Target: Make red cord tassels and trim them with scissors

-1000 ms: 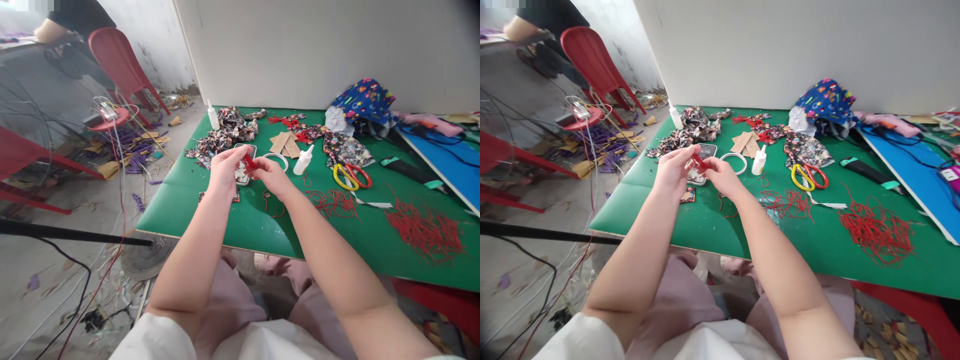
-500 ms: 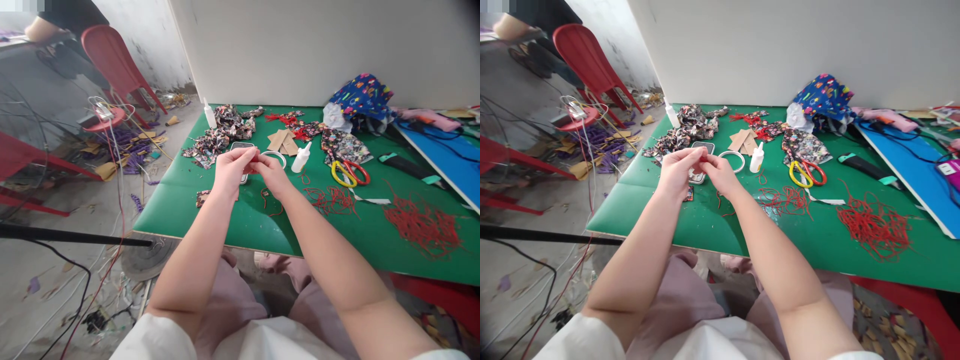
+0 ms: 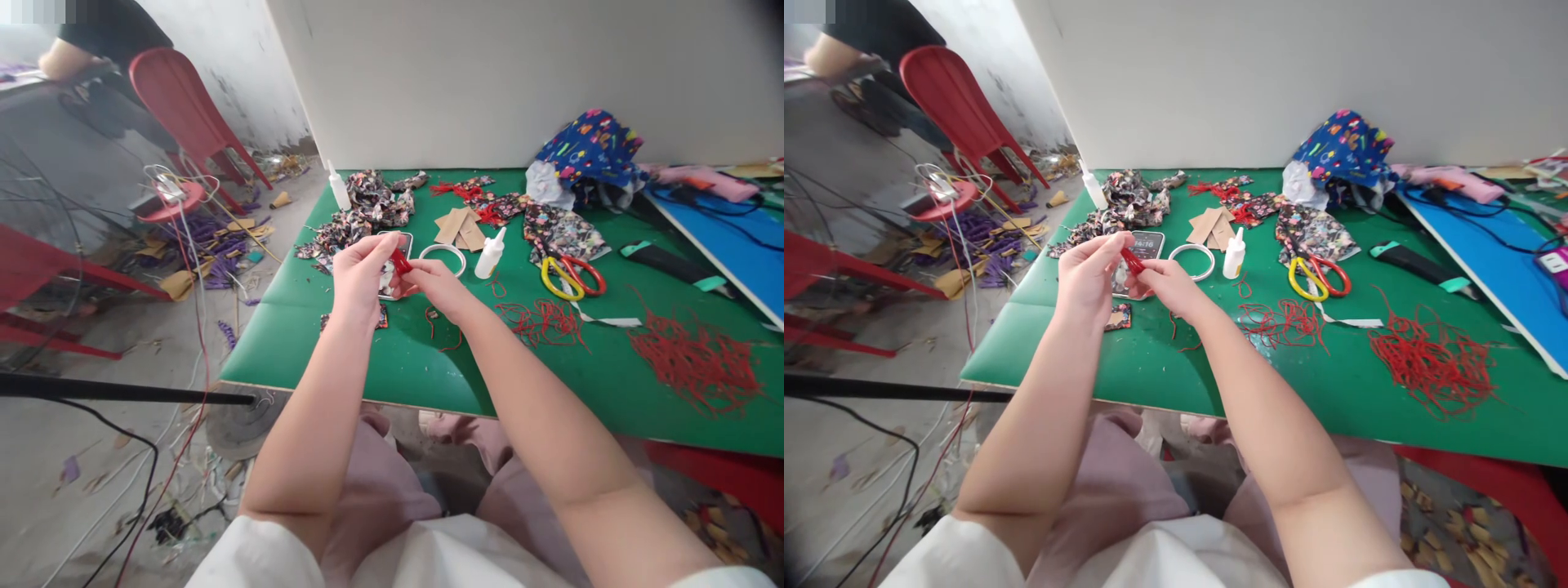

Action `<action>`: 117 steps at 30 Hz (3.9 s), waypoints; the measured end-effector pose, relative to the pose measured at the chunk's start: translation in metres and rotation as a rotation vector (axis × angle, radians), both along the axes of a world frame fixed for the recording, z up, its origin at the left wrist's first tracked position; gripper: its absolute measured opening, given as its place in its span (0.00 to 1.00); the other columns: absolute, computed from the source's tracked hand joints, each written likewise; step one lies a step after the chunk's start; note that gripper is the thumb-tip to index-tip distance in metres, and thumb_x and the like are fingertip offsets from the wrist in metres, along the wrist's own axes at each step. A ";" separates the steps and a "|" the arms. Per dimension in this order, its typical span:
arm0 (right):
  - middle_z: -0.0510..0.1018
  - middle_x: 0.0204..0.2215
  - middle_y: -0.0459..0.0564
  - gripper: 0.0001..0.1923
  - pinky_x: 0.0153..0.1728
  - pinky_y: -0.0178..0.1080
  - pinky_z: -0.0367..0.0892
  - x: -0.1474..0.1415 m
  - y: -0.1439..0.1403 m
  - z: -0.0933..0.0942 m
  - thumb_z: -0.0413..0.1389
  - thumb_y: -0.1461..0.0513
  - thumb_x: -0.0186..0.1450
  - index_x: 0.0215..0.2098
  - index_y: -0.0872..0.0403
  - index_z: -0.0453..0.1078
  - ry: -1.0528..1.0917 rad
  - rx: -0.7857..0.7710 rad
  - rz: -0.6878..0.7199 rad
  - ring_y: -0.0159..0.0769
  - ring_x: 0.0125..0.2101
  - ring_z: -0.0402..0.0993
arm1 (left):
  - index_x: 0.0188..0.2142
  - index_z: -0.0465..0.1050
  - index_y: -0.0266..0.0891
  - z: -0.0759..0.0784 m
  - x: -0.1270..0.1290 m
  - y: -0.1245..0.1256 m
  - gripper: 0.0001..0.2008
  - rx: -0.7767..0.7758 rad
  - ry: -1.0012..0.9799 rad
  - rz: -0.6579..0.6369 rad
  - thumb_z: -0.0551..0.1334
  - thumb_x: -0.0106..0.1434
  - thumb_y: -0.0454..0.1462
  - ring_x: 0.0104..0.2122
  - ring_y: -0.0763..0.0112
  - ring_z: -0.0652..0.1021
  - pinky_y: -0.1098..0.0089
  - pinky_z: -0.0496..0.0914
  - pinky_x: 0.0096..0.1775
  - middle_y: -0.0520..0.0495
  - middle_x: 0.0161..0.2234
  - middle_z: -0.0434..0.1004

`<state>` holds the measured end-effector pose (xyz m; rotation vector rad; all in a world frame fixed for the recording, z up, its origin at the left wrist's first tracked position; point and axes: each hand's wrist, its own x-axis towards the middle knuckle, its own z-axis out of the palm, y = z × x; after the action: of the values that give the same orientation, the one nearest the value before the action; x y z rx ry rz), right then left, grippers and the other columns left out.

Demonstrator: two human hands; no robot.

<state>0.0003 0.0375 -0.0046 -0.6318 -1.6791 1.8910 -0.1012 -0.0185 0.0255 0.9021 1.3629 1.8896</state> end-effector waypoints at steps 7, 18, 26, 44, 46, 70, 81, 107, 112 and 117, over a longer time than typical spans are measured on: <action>0.78 0.30 0.46 0.10 0.37 0.35 0.65 0.008 0.009 0.002 0.51 0.63 0.58 0.34 0.53 0.73 0.002 0.101 -0.148 0.30 0.33 0.73 | 0.24 0.79 0.42 0.003 -0.005 0.000 0.04 0.040 0.035 0.020 0.66 0.50 0.39 0.34 0.71 0.77 0.71 0.69 0.39 0.50 0.29 0.79; 0.74 0.22 0.43 0.06 0.37 0.36 0.67 -0.002 0.000 -0.002 0.53 0.63 0.56 0.24 0.55 0.70 0.159 0.029 -0.035 0.29 0.26 0.71 | 0.25 0.79 0.39 0.004 0.002 -0.001 0.06 -0.072 0.000 -0.104 0.66 0.50 0.40 0.20 0.76 0.71 0.73 0.64 0.21 0.50 0.21 0.75; 0.71 0.17 0.42 0.12 0.32 0.33 0.66 -0.002 -0.005 0.002 0.47 0.68 0.56 0.18 0.56 0.67 0.025 0.049 0.101 0.27 0.22 0.69 | 0.23 0.78 0.41 0.009 -0.011 -0.001 0.03 0.013 -0.040 0.023 0.67 0.48 0.38 0.32 0.72 0.77 0.72 0.70 0.35 0.50 0.27 0.79; 0.74 0.22 0.43 0.05 0.36 0.37 0.68 0.000 0.002 0.001 0.53 0.63 0.55 0.27 0.54 0.71 0.276 -0.223 -0.006 0.29 0.26 0.71 | 0.25 0.79 0.39 0.003 0.002 -0.002 0.06 -0.093 -0.065 -0.225 0.66 0.49 0.40 0.23 0.75 0.72 0.74 0.64 0.23 0.49 0.25 0.77; 0.73 0.22 0.43 0.05 0.34 0.36 0.69 0.000 0.001 0.002 0.52 0.63 0.55 0.25 0.55 0.70 0.285 -0.241 0.012 0.28 0.24 0.71 | 0.25 0.79 0.41 0.003 0.001 -0.002 0.05 -0.065 -0.063 -0.214 0.66 0.49 0.39 0.24 0.74 0.73 0.73 0.65 0.25 0.50 0.25 0.77; 0.72 0.22 0.42 0.05 0.33 0.34 0.65 -0.007 -0.003 0.000 0.52 0.62 0.55 0.27 0.55 0.69 0.317 -0.054 -0.112 0.27 0.26 0.67 | 0.27 0.80 0.45 -0.010 0.006 0.005 0.02 0.136 0.146 -0.068 0.67 0.52 0.37 0.33 0.71 0.77 0.74 0.70 0.27 0.49 0.33 0.78; 0.76 0.24 0.45 0.08 0.33 0.35 0.63 -0.005 -0.002 -0.002 0.49 0.65 0.54 0.27 0.56 0.70 0.080 -0.064 -0.027 0.30 0.26 0.72 | 0.27 0.80 0.46 -0.006 -0.002 0.006 0.05 0.229 0.188 0.060 0.66 0.52 0.34 0.37 0.72 0.76 0.70 0.71 0.40 0.51 0.32 0.78; 0.74 0.21 0.42 0.08 0.32 0.33 0.64 0.000 0.001 -0.002 0.59 0.58 0.56 0.28 0.55 0.75 0.153 0.042 -0.042 0.25 0.24 0.67 | 0.25 0.78 0.42 0.002 -0.005 0.002 0.03 0.009 -0.046 -0.095 0.65 0.51 0.38 0.26 0.75 0.75 0.72 0.69 0.29 0.52 0.27 0.78; 0.79 0.29 0.48 0.10 0.36 0.35 0.64 0.004 0.008 -0.006 0.60 0.56 0.55 0.30 0.56 0.75 -0.023 0.124 -0.019 0.30 0.32 0.71 | 0.25 0.78 0.43 0.003 -0.013 0.001 0.04 0.042 -0.026 -0.079 0.66 0.51 0.39 0.37 0.70 0.77 0.68 0.70 0.39 0.49 0.33 0.80; 0.78 0.37 0.50 0.23 0.40 0.36 0.64 0.009 0.012 -0.003 0.49 0.45 0.60 0.40 0.52 0.73 0.098 0.058 -0.090 0.32 0.41 0.72 | 0.25 0.79 0.42 0.003 -0.011 0.000 0.03 0.016 -0.020 -0.139 0.66 0.49 0.39 0.32 0.71 0.77 0.69 0.70 0.36 0.49 0.30 0.80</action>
<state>0.0097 0.0496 -0.0078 -0.5726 -1.6108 1.7747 -0.1125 -0.0186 0.0288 0.9581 1.2423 1.8013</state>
